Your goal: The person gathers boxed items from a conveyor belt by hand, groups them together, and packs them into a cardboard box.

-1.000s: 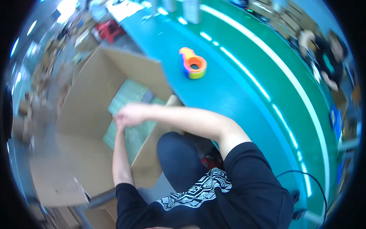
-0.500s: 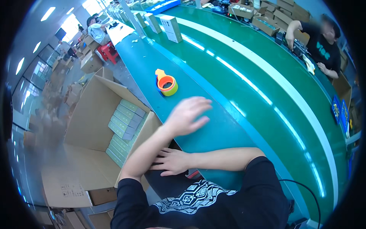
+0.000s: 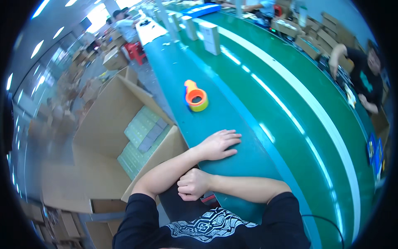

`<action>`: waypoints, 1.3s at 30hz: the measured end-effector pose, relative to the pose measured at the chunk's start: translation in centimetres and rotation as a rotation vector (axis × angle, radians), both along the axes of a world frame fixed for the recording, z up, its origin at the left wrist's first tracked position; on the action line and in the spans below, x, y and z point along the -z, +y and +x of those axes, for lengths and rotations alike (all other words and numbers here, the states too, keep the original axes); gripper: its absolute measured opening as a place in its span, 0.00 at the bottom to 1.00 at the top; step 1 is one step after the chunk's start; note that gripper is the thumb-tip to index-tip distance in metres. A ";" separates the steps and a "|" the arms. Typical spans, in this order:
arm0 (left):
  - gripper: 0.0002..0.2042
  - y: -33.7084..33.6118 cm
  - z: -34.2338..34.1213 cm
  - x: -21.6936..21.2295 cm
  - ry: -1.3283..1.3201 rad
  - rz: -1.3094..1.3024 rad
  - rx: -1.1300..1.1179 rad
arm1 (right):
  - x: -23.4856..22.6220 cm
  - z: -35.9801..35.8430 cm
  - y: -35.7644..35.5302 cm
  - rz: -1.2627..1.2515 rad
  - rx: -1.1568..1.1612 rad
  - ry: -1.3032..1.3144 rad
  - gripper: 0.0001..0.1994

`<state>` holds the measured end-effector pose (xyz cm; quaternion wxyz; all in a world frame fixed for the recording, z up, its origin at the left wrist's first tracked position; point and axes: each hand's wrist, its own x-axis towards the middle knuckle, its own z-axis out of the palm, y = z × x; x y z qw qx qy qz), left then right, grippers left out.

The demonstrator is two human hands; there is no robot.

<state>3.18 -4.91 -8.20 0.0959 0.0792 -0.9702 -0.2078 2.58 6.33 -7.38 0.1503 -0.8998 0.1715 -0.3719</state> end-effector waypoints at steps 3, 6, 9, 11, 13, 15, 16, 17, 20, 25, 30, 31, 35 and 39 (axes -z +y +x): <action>0.20 0.5 -0.6 0.3 0.069 -0.029 -0.010 | 0.2 0.5 0.1 0.139 -0.041 0.100 0.12; 0.16 0.4 0.1 0.0 0.105 -0.013 -0.027 | 1.1 1.2 -0.6 0.323 -0.028 0.158 0.14; 0.13 0.5 0.3 -0.5 0.129 0.067 -0.033 | 3.8 1.8 -1.1 0.267 0.020 0.084 0.17; 0.10 0.3 0.2 -0.5 0.215 0.075 -0.065 | 4.1 1.8 -1.2 0.268 0.029 0.110 0.17; 0.10 0.2 0.1 -0.6 0.257 0.091 -0.065 | 4.1 1.7 -1.2 0.277 0.057 0.158 0.18; 0.10 0.0 0.5 -1.4 0.267 0.040 -0.032 | 3.6 1.5 -1.0 0.310 0.064 0.166 0.19; 0.11 0.1 0.6 -1.7 0.273 0.016 -0.013 | 3.2 1.5 -0.9 0.341 0.050 0.174 0.20; 0.11 0.1 0.8 -2.1 0.275 0.023 0.004 | 2.9 1.5 -1.0 0.373 0.028 0.181 0.20; 0.11 0.2 1.1 -2.8 0.223 0.053 0.023 | 2.7 1.3 -1.0 0.378 0.051 0.204 0.21; 0.11 0.5 0.9 -2.8 0.269 0.092 -0.039 | 3.4 1.4 -1.0 0.379 0.047 0.240 0.22; 0.12 0.5 0.8 -2.5 0.263 0.100 -0.139 | 3.5 1.5 -0.9 0.400 0.051 0.243 0.22; 0.12 0.5 0.8 -2.5 0.259 0.091 -0.138 | 3.3 1.5 -0.9 0.405 0.048 0.244 0.22; 0.13 0.6 1.1 -3.0 0.233 0.074 -0.084 | 2.9 1.4 -0.8 0.415 0.038 0.236 0.23; 0.13 0.7 1.4 -3.2 0.214 0.079 -0.066 | 2.9 1.4 -0.9 0.410 0.035 0.225 0.23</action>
